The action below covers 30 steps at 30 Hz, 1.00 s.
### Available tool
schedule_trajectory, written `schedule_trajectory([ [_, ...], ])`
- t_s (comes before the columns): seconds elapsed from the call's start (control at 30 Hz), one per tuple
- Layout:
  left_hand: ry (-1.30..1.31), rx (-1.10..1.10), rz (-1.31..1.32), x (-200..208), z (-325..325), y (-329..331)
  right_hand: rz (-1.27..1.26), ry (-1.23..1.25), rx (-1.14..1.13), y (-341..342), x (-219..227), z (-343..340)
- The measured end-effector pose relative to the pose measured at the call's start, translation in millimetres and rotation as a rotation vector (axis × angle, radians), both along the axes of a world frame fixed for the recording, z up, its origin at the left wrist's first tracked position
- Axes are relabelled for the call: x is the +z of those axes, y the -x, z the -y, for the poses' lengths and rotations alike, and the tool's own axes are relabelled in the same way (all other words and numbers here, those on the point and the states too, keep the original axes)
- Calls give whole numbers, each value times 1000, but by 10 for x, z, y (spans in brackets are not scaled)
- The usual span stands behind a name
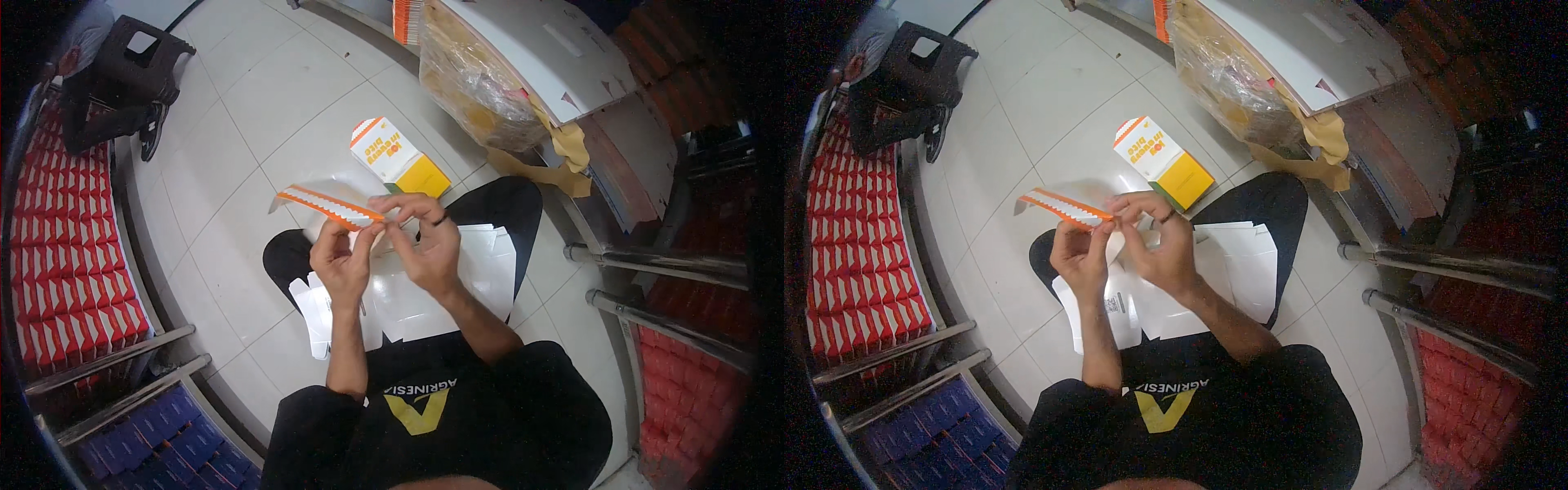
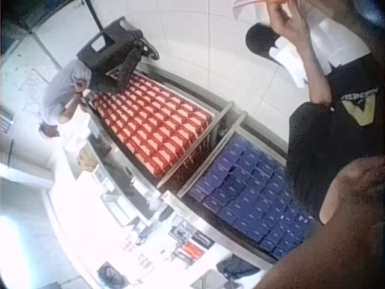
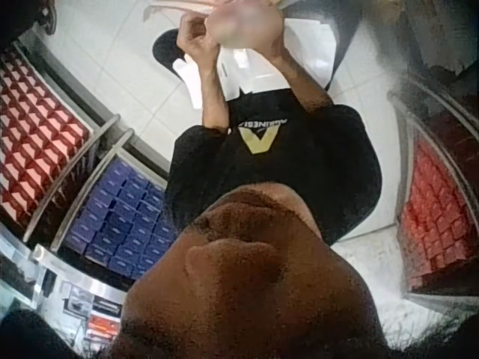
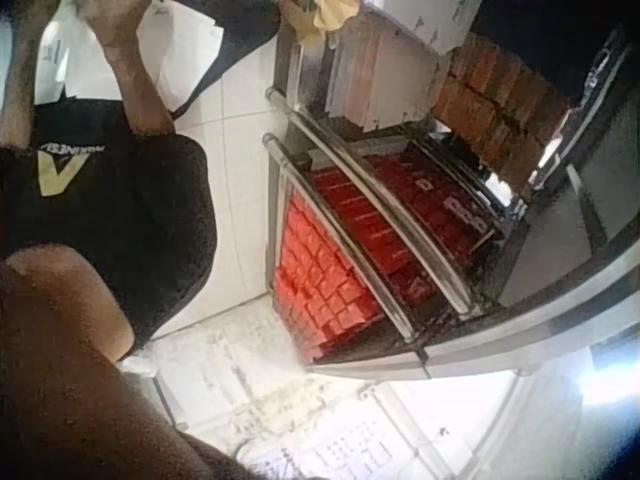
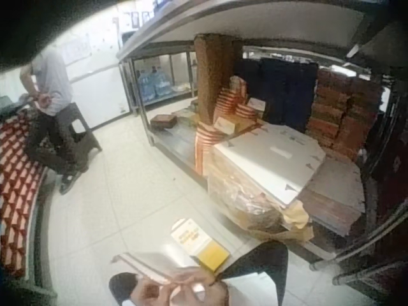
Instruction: The person folds and assembles cardboard food boxes by hand while sitting on the floor.
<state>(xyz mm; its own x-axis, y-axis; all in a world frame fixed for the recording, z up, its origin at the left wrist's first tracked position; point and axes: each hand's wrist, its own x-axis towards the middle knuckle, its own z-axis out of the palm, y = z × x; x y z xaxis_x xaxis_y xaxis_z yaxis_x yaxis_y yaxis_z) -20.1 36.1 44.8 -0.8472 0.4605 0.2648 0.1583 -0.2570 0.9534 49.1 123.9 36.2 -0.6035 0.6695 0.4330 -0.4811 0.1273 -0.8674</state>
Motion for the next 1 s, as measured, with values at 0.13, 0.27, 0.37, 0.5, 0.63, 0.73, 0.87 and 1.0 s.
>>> schedule_trajectory([
  [0.13, 350, -209, -670, 100, 90, 173, 133, 2, 42, -168, 325, -152],
  [0.27, 519, -474, -882, 82, 148, 124, 345, -424, -168, -124, 487, -217],
  [0.37, 557, -494, -789, 122, 124, 57, 415, -328, -202, -132, 313, -306],
  [0.5, 385, -375, -259, 115, 78, 80, 404, -288, -359, -117, 239, -227],
  [0.63, -166, -269, 516, 129, 8, 99, 208, -501, -380, -160, 131, -190],
  [0.73, -131, -201, 507, 77, 20, 142, 156, -557, -324, -162, 67, -162],
  [0.87, -107, -136, 473, 55, 10, 147, 209, -543, -172, -142, 120, -167],
  [1.0, -34, 0, 345, 56, -10, 125, 246, -300, -35, -215, 213, -188],
])
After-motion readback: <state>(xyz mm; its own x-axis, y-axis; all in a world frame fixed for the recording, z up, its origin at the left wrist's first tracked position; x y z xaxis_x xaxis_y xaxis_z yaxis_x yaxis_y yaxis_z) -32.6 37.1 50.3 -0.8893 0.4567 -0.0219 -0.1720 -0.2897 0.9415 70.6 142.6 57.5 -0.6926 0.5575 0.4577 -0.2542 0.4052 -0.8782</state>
